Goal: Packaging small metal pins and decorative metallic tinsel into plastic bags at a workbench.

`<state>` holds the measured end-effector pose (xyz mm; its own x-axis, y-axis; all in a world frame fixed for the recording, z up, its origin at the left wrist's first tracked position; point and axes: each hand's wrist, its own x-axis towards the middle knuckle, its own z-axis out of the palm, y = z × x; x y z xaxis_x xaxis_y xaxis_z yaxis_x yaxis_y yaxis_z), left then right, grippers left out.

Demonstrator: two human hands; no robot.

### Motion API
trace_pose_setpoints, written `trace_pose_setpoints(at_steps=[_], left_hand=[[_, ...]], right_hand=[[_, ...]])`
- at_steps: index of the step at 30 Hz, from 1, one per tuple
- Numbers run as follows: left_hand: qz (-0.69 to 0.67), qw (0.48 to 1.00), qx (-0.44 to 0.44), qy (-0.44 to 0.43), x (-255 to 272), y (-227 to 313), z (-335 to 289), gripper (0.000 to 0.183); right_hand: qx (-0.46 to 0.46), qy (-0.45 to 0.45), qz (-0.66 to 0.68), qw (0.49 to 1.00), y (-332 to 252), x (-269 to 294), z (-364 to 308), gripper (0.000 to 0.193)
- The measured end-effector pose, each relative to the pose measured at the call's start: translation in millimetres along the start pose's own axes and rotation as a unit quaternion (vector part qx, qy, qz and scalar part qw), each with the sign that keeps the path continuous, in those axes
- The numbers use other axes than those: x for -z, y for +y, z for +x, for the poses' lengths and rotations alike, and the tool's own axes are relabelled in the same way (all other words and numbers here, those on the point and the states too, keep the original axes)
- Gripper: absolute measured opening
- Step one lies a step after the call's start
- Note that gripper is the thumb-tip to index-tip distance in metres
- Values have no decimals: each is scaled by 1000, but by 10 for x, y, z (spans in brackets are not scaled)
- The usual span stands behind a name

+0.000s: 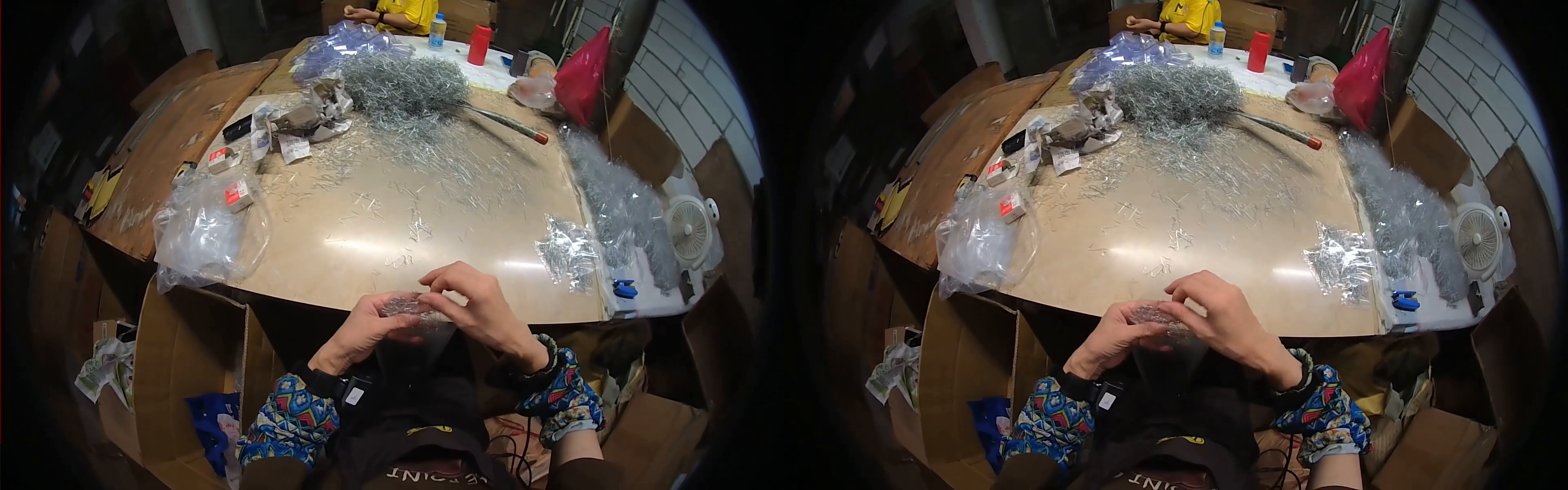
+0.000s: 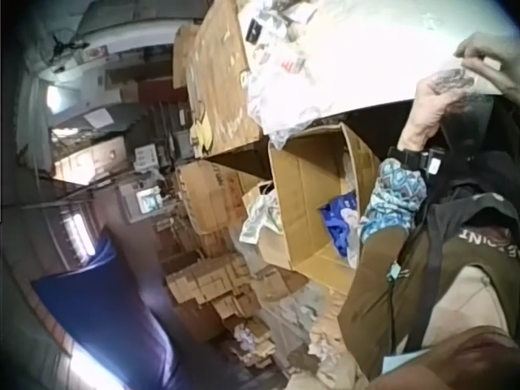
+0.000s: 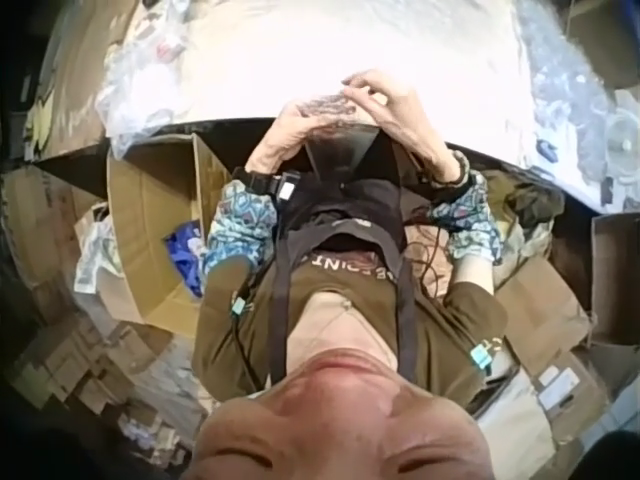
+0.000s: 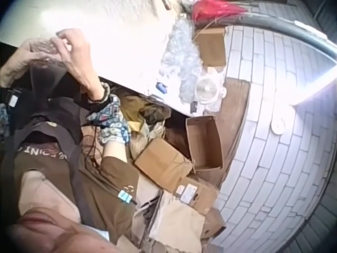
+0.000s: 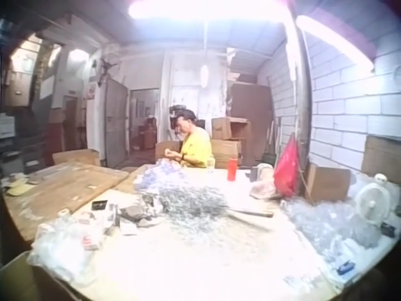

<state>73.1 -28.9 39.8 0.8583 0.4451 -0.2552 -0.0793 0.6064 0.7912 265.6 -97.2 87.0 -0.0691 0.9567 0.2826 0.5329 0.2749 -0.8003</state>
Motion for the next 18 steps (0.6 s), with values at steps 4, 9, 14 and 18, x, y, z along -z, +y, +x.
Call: trace_pose_setpoints(at_steps=[4,9,14,18], left_hand=[[35,998,-53,-10,-12,-36,4,39],[19,999,-29,10,-63,-3,22,41],[2,999,20,-25,-34,48,6,43],[-28,999,20,5,20,3,-91,45]], right_hand=[[44,-4,-5,999,12,43,23,18],[54,-18,-53,997,-36,4,23,40],[20,-25,-86,996,-18,-25,68,21],[-84,134,127,979,81,171,-35,15]])
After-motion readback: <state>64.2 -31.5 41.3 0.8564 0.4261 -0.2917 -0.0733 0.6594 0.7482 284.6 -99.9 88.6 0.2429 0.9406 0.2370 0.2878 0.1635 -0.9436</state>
